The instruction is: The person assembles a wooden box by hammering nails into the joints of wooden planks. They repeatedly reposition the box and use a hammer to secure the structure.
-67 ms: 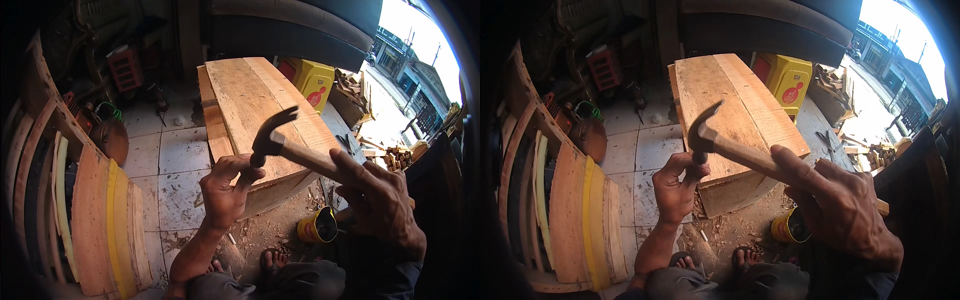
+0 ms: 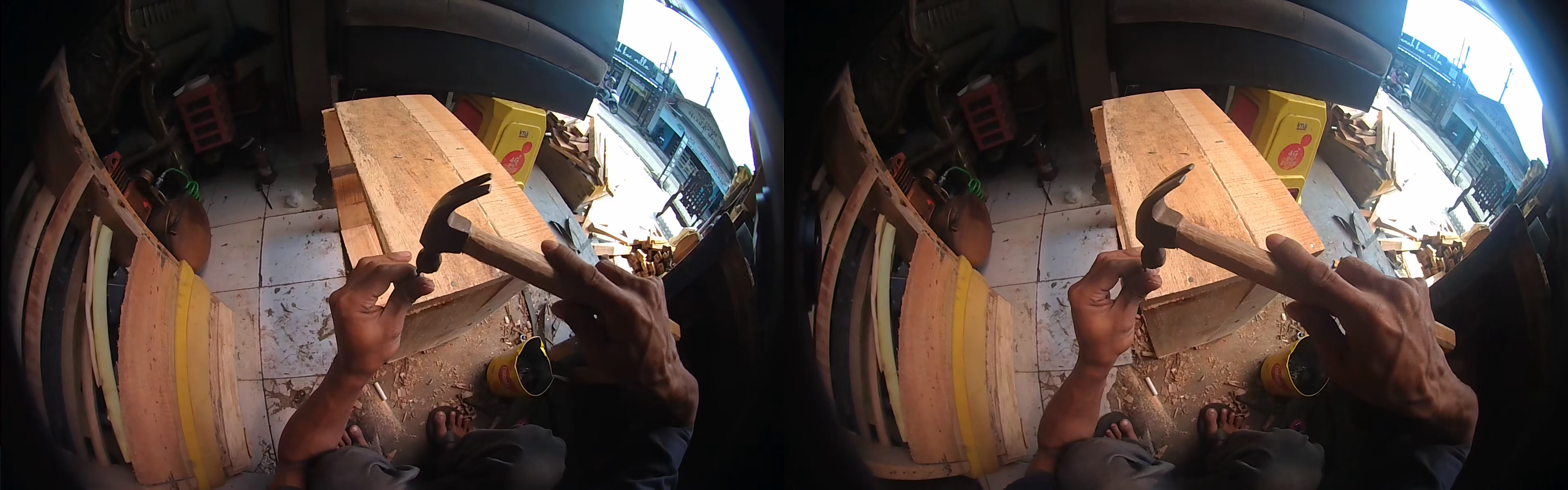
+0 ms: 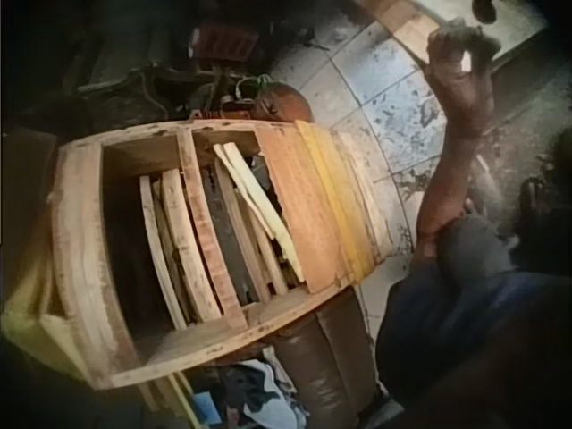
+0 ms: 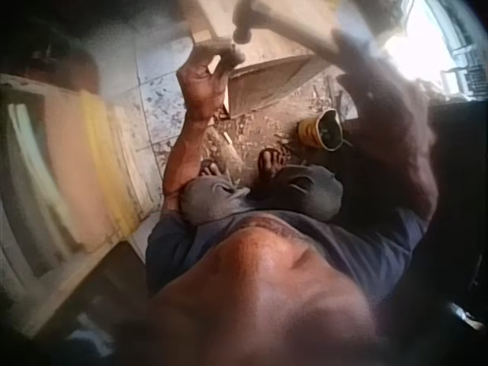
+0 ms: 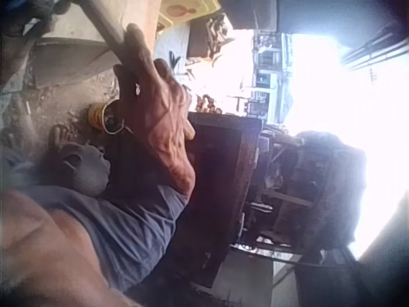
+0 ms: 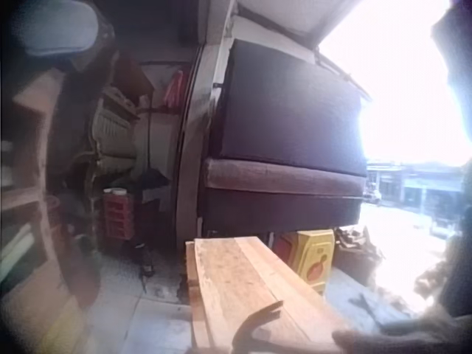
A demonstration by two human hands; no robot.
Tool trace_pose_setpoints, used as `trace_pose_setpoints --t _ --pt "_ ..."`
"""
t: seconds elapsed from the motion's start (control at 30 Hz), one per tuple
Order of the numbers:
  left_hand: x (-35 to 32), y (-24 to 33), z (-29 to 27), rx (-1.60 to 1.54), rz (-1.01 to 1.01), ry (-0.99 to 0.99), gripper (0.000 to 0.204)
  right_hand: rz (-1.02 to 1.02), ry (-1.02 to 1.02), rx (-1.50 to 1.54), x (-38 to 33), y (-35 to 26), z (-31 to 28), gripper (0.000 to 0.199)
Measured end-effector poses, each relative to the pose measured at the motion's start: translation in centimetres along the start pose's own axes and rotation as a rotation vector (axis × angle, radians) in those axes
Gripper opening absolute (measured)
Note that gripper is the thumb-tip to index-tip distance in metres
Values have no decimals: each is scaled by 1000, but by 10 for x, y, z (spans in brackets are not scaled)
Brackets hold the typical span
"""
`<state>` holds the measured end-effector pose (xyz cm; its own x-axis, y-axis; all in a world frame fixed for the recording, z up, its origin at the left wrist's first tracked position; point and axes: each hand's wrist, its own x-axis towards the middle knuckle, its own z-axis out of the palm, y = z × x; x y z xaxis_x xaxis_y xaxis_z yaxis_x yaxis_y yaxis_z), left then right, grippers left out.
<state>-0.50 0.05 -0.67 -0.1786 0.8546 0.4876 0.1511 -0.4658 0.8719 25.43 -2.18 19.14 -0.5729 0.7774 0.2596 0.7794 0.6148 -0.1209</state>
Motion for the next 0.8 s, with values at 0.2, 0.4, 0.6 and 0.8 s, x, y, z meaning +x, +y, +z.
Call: trace_pose_setpoints --t 0.2,0.4,0.6,0.8 --pt "40 -33 15 136 434 5 81 140 -6 175 -47 42 43 50" --pt "91 -57 -5 161 436 -19 61 -335 -307 117 -59 76 103 53" --pt "140 -48 -8 -460 -517 340 78 -832 -196 -54 -42 78 121 46" --pt "155 -59 -1 -586 -461 231 60 -1058 -33 -67 -25 78 135 32"
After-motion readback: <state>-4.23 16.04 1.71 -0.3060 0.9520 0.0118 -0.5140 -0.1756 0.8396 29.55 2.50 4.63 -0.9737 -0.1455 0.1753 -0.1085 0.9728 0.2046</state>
